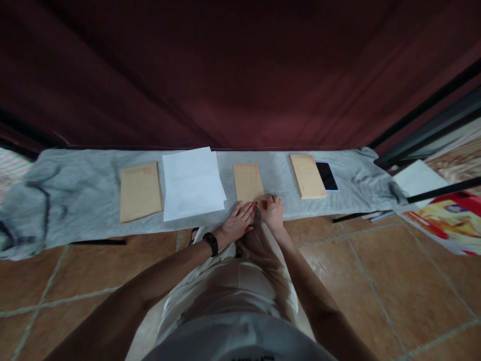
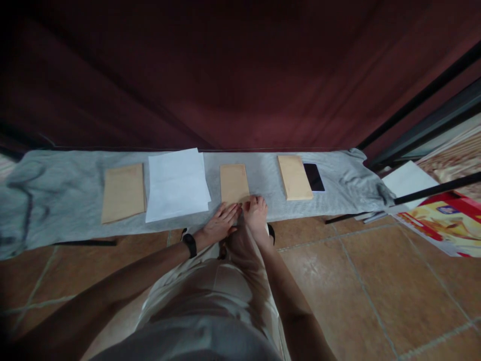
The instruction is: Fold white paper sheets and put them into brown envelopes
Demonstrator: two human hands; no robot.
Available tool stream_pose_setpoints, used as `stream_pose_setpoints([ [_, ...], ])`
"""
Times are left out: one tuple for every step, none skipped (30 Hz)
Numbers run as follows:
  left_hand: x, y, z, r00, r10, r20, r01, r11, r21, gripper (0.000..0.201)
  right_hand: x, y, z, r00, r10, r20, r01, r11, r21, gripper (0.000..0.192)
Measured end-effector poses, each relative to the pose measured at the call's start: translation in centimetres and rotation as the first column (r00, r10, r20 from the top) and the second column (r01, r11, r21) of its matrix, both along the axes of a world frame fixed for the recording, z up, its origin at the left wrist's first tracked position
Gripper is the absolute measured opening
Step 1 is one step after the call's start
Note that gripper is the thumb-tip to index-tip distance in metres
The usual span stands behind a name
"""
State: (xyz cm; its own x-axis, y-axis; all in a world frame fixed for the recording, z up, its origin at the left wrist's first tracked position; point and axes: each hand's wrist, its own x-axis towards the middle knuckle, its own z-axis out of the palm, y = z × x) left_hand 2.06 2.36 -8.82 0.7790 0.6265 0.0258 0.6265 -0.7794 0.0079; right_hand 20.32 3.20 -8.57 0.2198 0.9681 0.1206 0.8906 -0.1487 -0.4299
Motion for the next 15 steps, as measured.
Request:
stream_pose_setpoints([
  [0.0,0.0,0.0,1.000,-0.003,-0.001,0.003,1.000,-0.006,0.072,0.0,0.4,-0.1,0.999,-0.009,-0.032,0.010,1.000,0.018,0.034],
  [0.0,0.0,0.0,1.000,-0.007,-0.001,0.007,1.000,-0.012,0.073,0.1,0.7,-0.1,0.997,-0.012,-0.071,0.014,0.999,0.037,0.030],
  [0.0,0.0,0.0,1.000,-0.011,0.000,0.011,1.000,-0.017,0.073,0.2,1.1,-0.2,0.993,-0.014,-0.115,0.019,0.999,0.046,0.027],
  [0.0,0.0,0.0,1.000,-0.013,0.001,0.013,1.000,-0.019,0.074,0.4,1.5,-0.2,0.986,-0.021,-0.163,0.027,0.999,0.039,0.023],
  [0.0,0.0,0.1,1.000,-0.013,0.003,0.013,1.000,-0.019,0.075,0.5,1.9,-0.2,0.974,-0.037,-0.223,0.041,0.999,0.014,0.019],
  [0.0,0.0,0.1,1.000,-0.011,0.005,0.011,1.000,-0.018,0.075,0.6,2.1,-0.2,0.956,-0.062,-0.288,0.058,0.998,-0.022,0.016],
  [0.0,0.0,0.1,1.000,-0.010,0.007,0.010,1.000,-0.016,0.075,0.8,2.4,-0.2,0.933,-0.090,-0.350,0.074,0.995,-0.060,0.013],
  [0.0,0.0,0.1,1.000,-0.009,0.009,0.009,1.000,-0.013,0.075,0.9,2.5,-0.1,0.908,-0.113,-0.403,0.084,0.993,-0.088,0.012],
  [0.0,0.0,0.0,1.000,-0.006,0.012,0.006,1.000,-0.010,0.074,0.9,2.6,-0.1,0.888,-0.125,-0.443,0.088,0.991,-0.104,0.010],
  [0.1,-0.1,0.0,1.000,-0.003,0.016,0.003,1.000,-0.007,0.074,1.0,2.5,0.0,0.871,-0.128,-0.475,0.088,0.991,-0.105,0.009],
  [0.1,-0.1,0.0,1.000,0.002,0.024,-0.002,1.000,-0.004,0.073,1.0,2.5,0.0,0.856,-0.124,-0.501,0.086,0.991,-0.098,0.007],
  [0.1,-0.1,-0.1,0.999,0.009,0.036,-0.009,1.000,-0.002,0.072,1.0,2.3,0.0,0.841,-0.119,-0.528,0.084,0.992,-0.089,0.006],
  [0.0,-0.2,-0.1,0.998,0.014,0.055,-0.014,1.000,0.000,0.070,1.0,2.2,0.0,0.820,-0.116,-0.561,0.085,0.993,-0.080,0.006],
  [-0.1,-0.2,-0.1,0.997,0.019,0.079,-0.019,1.000,0.002,0.068,0.9,2.0,0.0,0.792,-0.114,-0.600,0.089,0.993,-0.071,0.007],
  [-0.2,-0.2,-0.1,0.994,0.022,0.109,-0.023,1.000,0.004,0.066,0.9,1.8,-0.1,0.767,-0.114,-0.631,0.094,0.993,-0.065,0.007],
])
